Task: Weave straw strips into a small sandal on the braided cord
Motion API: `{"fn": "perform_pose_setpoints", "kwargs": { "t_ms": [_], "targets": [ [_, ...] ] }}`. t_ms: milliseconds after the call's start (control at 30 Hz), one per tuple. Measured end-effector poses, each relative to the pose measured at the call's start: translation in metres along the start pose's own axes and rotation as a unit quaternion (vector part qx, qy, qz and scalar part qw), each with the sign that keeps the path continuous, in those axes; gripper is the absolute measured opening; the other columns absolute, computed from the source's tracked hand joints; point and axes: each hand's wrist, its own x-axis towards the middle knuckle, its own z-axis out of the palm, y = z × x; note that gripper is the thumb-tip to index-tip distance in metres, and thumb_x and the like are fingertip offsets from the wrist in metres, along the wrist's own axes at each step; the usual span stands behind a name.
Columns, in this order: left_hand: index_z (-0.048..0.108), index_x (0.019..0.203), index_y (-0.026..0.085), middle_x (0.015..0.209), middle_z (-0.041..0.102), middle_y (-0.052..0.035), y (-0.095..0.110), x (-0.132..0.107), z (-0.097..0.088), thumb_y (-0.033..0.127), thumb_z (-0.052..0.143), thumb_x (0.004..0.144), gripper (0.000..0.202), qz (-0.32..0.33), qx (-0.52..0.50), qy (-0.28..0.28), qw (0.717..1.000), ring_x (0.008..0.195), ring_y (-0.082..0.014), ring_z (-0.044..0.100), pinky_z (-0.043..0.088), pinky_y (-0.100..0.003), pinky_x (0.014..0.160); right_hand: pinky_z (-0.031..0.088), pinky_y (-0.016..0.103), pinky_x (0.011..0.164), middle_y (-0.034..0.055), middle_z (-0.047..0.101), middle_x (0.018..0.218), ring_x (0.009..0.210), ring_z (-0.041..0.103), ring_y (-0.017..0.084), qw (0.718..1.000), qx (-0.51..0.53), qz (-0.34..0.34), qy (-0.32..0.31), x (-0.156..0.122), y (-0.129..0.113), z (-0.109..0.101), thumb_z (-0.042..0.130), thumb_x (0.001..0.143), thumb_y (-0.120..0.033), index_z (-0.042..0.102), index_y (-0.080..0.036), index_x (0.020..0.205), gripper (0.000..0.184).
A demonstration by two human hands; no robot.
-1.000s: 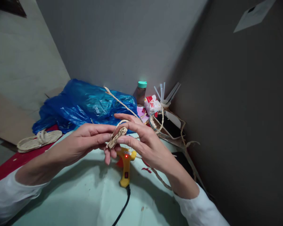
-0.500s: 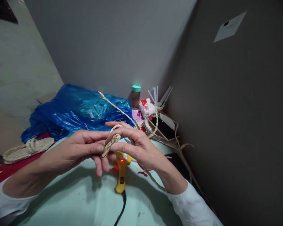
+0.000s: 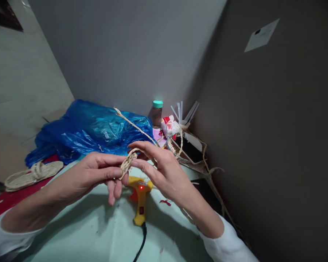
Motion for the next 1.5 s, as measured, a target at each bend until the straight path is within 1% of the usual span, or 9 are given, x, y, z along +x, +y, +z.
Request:
{"fn": "perform_pose_setpoints", "kwargs": {
  "t_ms": [267,567,767,867,933,1067,1233,1367,1500],
  "targets": [
    [0.069,0.08,0.013,0.063,0.071,-0.0033,-0.001,0.001,0.006,0.018,0.054,0.089,0.018,0.007,-0.012,0.058,0.998,0.051,-0.0131,0.068,0.051,-0.019,0.053,0.048,0.021,0.079,0.0031,0.075,0.097,0.086,0.068,0.012,0.981,-0.138,-0.071,0.114,-0.002,0.004,0.005,0.06,0.092,-0.02,0.071,-0.013,0.103,0.017],
    [0.07,0.078,0.013,0.06,0.071,-0.0014,-0.001,0.002,0.008,0.015,0.058,0.085,0.014,0.007,0.025,0.07,0.997,0.05,-0.0122,0.067,0.051,-0.018,0.052,0.041,0.03,0.067,0.0031,0.07,0.077,0.065,0.056,0.013,0.938,-0.283,-0.151,0.132,-0.006,-0.001,0.007,0.059,0.09,-0.016,0.071,-0.014,0.092,0.012],
    [0.072,0.102,0.013,0.06,0.07,-0.0002,-0.004,0.002,0.014,0.014,0.056,0.086,0.023,0.02,0.057,0.112,0.992,0.051,-0.0132,0.068,0.054,-0.02,0.054,0.038,0.03,0.066,0.0029,0.068,0.069,0.06,0.058,0.014,0.931,-0.317,-0.106,0.147,-0.009,-0.004,0.01,0.058,0.09,-0.019,0.07,-0.015,0.079,0.017],
    [0.063,0.125,0.017,0.061,0.068,0.0033,-0.008,0.001,0.017,0.014,0.056,0.086,0.04,0.058,0.054,0.141,0.987,0.05,-0.0131,0.068,0.055,-0.021,0.054,0.038,0.029,0.063,0.0022,0.068,0.066,0.058,0.058,0.013,0.936,-0.314,-0.066,0.143,-0.009,-0.004,0.01,0.056,0.091,-0.021,0.07,-0.015,0.075,0.021],
    [0.058,0.132,0.022,0.063,0.067,0.0049,-0.01,0.0,0.018,0.013,0.056,0.087,0.047,0.083,0.052,0.148,0.984,0.052,-0.012,0.068,0.056,-0.021,0.057,0.037,0.028,0.06,0.0015,0.066,0.064,0.056,0.057,0.013,0.939,-0.307,-0.052,0.147,-0.009,-0.005,0.009,0.056,0.091,-0.022,0.07,-0.015,0.073,0.023],
    [0.066,0.125,0.025,0.067,0.068,0.0037,-0.012,0.0,0.019,0.014,0.058,0.087,0.04,0.098,0.031,0.162,0.981,0.055,-0.0112,0.068,0.058,-0.022,0.06,0.036,0.026,0.056,-0.0004,0.063,0.059,0.051,0.053,0.011,0.942,-0.292,-0.041,0.161,-0.008,-0.006,0.009,0.055,0.091,-0.024,0.069,-0.016,0.072,0.025],
    [0.069,0.121,0.019,0.069,0.068,0.0012,-0.012,0.003,0.023,0.017,0.063,0.085,0.037,0.088,-0.021,0.209,0.974,0.052,-0.013,0.068,0.058,-0.023,0.056,0.036,0.025,0.055,-0.0002,0.061,0.061,0.052,0.052,0.011,0.952,-0.254,-0.019,0.168,-0.008,0.001,0.019,0.047,0.096,-0.026,0.065,-0.018,0.073,0.029],
    [0.068,0.122,0.014,0.064,0.068,0.0006,-0.013,0.005,0.026,0.015,0.061,0.085,0.037,0.087,-0.042,0.244,0.965,0.05,-0.0135,0.068,0.058,-0.024,0.056,0.037,0.024,0.052,-0.0001,0.06,0.06,0.048,0.052,0.011,0.949,-0.263,-0.01,0.172,-0.008,0.007,0.03,0.043,0.097,-0.024,0.063,-0.018,0.081,0.027],
    [0.068,0.122,0.016,0.062,0.069,0.0009,-0.014,0.005,0.03,0.015,0.06,0.086,0.037,0.098,-0.029,0.267,0.958,0.051,-0.0129,0.068,0.058,-0.023,0.059,0.038,0.024,0.052,0.0015,0.061,0.061,0.051,0.056,0.014,0.944,-0.28,-0.009,0.175,-0.009,0.006,0.037,0.042,0.096,-0.022,0.064,-0.017,0.09,0.023]
  ]
}}
